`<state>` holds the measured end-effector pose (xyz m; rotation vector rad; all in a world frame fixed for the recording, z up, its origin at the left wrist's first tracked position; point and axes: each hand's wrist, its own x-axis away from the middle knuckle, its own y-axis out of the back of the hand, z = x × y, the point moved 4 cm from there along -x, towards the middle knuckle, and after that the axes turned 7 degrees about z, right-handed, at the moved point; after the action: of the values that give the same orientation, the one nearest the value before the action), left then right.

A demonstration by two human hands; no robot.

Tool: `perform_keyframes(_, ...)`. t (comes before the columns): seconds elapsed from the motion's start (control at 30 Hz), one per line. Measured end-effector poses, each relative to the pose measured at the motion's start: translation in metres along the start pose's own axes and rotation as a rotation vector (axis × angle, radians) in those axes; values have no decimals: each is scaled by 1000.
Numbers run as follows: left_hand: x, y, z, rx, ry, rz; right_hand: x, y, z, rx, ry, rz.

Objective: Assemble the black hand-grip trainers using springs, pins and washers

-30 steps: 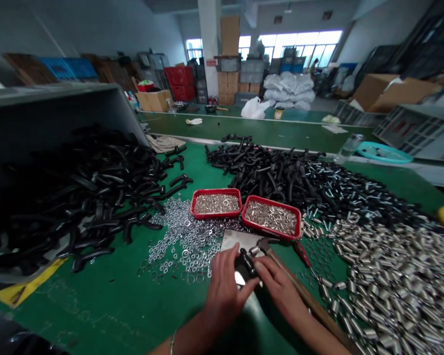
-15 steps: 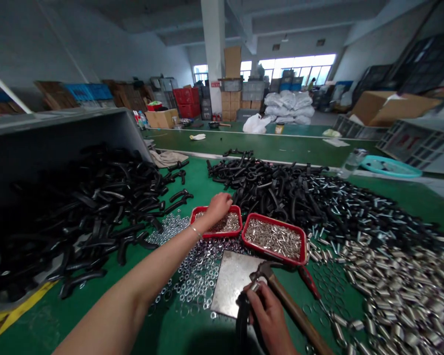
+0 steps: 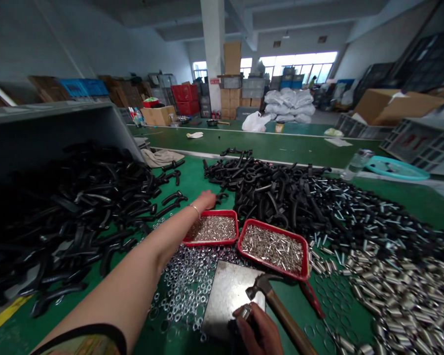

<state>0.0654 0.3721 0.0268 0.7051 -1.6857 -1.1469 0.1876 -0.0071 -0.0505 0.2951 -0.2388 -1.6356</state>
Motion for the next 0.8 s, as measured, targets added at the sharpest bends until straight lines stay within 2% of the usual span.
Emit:
perform_keyframes(0.1, 21, 2, 55, -48, 120, -76, -1, 0, 4, -63, -7, 41)
perform_keyframes(0.17, 39, 4, 81, -60, 149, -126, -1, 2, 6, -98, -45, 48)
perform_keyframes(0.23, 57, 7, 97, -65, 147, -203, -2, 2, 7, -114, -86, 48)
perform_keyframes(0.33, 88, 19, 101, -67, 108, -379, -2, 3, 10, -93, -80, 69)
perform_keyframes(0.47, 143, 32, 75, 25, -59, -681, -4, 7, 16, -31, -25, 68)
perform_keyframes(0.57, 192, 14, 41, 168, -141, -737, -5, 10, 21, -77, -34, 105)
perform_keyframes(0.63, 223, -15, 17, 378, -178, -679, -7, 12, 22, -191, -100, 158)
perform_keyframes(0.67, 238, -33, 6, 542, -216, -607, -7, 12, 22, -256, -140, 181)
perform_keyframes(0.8, 287, -104, -40, 1279, -442, -182, -9, 16, 22, -408, -238, 247)
